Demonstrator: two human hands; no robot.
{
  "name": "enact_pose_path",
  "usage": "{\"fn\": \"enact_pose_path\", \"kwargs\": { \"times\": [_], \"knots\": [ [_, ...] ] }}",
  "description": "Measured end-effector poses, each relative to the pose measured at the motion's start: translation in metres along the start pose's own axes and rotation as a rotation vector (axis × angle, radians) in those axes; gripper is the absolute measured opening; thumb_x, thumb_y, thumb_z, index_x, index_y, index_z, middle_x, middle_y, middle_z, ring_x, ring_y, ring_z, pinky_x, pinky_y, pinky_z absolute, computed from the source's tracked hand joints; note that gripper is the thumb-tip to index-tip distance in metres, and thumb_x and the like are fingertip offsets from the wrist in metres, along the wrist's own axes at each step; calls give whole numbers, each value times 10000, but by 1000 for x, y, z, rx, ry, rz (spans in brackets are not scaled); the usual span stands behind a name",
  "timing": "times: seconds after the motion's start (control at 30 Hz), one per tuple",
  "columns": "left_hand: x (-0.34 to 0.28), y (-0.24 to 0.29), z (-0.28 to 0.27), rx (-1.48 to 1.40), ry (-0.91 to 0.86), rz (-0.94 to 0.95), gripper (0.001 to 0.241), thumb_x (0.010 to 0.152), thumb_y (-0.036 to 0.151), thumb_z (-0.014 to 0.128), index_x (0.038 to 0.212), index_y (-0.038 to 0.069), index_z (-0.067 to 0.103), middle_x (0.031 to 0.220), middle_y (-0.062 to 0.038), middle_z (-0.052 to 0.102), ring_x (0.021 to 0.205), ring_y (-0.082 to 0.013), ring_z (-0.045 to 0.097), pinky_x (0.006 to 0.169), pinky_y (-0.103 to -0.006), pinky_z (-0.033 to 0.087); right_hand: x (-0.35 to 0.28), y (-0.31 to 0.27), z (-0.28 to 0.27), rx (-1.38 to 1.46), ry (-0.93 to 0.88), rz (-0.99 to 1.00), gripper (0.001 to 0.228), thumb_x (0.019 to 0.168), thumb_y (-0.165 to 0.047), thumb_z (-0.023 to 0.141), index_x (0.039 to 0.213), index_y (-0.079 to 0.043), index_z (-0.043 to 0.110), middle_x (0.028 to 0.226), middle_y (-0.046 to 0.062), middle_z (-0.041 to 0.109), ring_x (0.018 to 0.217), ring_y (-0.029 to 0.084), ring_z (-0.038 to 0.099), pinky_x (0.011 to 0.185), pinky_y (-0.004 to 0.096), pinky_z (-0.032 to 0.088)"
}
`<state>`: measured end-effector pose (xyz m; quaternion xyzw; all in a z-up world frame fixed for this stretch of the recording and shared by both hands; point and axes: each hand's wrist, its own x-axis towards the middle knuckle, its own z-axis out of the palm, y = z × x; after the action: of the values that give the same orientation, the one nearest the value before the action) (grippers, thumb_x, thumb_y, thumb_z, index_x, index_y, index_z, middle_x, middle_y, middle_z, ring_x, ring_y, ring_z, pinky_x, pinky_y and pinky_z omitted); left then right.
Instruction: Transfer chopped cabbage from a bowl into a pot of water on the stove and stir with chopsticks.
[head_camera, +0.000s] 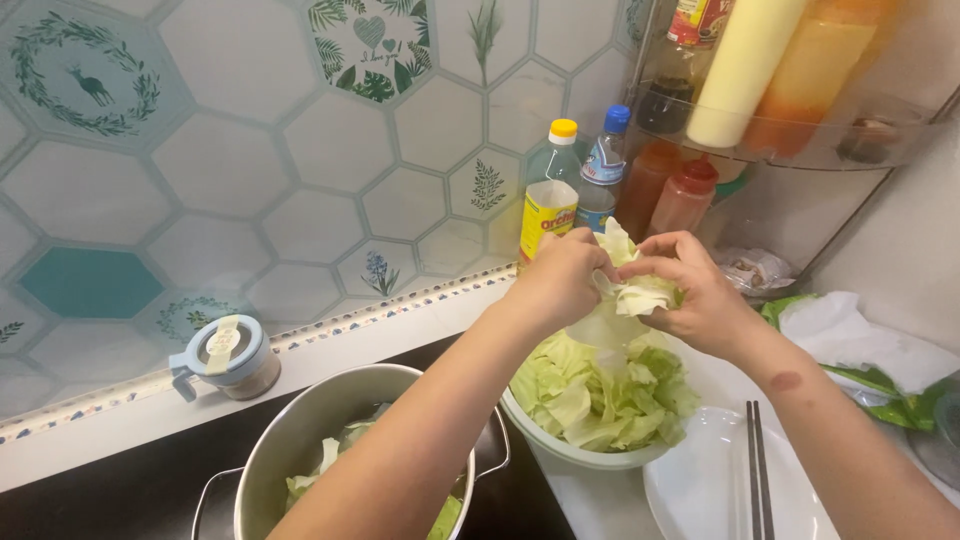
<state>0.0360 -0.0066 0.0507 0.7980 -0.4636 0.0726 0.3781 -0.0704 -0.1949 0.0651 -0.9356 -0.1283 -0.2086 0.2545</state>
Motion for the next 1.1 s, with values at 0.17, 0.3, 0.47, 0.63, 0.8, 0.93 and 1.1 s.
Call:
{"fn": "enact_pose_path", "kwargs": {
  "times": [0.17,0.3,0.47,0.63,0.8,0.93,1.1],
  "knots": [
    [-11,0,-5,9,-23,-13,306,704,17,774,955,189,807,1132,-68,626,1095,-366,544,983,-404,466,-4,-11,4,-2,-31,38,553,640,-15,818,1160,-190,748,1291,84,511,1267,262,529,1056,379,444],
    [-21,5,-12,-38,-38,-47,322,663,18,796,940,184,806,1118,-63,626,1105,-330,562,988,-388,472,-4,-15,2,-2,-60,39,551,644,-21,824,1167,-172,741,1283,88,516,1259,264,533,1050,380,447],
    [-39,22,-65,-24,62,-10,290,706,21,785,952,172,804,1115,-74,627,1074,-338,576,949,-403,494,20,-64,-13,-44,-39,-88,565,626,-24,835,1167,-152,731,1270,101,524,1234,270,538,1035,382,454],
    [-122,39,-156,-61,161,-2,287,698,16,751,936,168,798,1120,-65,655,1043,-304,657,915,-384,548,37,-157,14,-6,-52,-199,592,615,-11,826,1180,-156,723,1265,126,517,1225,282,538,1022,384,458],
    [-243,9,-184,-50,155,-216,248,674,18,791,907,102,777,1055,-110,639,1092,-305,617,964,-389,490,30,-215,109,115,-194,-327,632,526,-18,870,1123,-195,762,1272,159,532,1218,356,504,1023,429,430],
    [-309,-24,-161,-135,127,-413,250,679,34,796,917,106,774,1055,-101,646,1064,-278,646,943,-359,526,7,-217,180,192,-357,-246,616,587,-12,851,1159,-212,740,1302,148,534,1246,343,513,1055,404,445],
    [-329,-15,-155,138,102,-371,481,656,-3,779,1130,50,720,1146,-103,627,1094,-315,588,889,-392,478,1,-220,187,234,-562,-179,850,657,-225,937,1430,-161,589,1519,170,432,1405,379,399,1076,434,370]
  ]
}}
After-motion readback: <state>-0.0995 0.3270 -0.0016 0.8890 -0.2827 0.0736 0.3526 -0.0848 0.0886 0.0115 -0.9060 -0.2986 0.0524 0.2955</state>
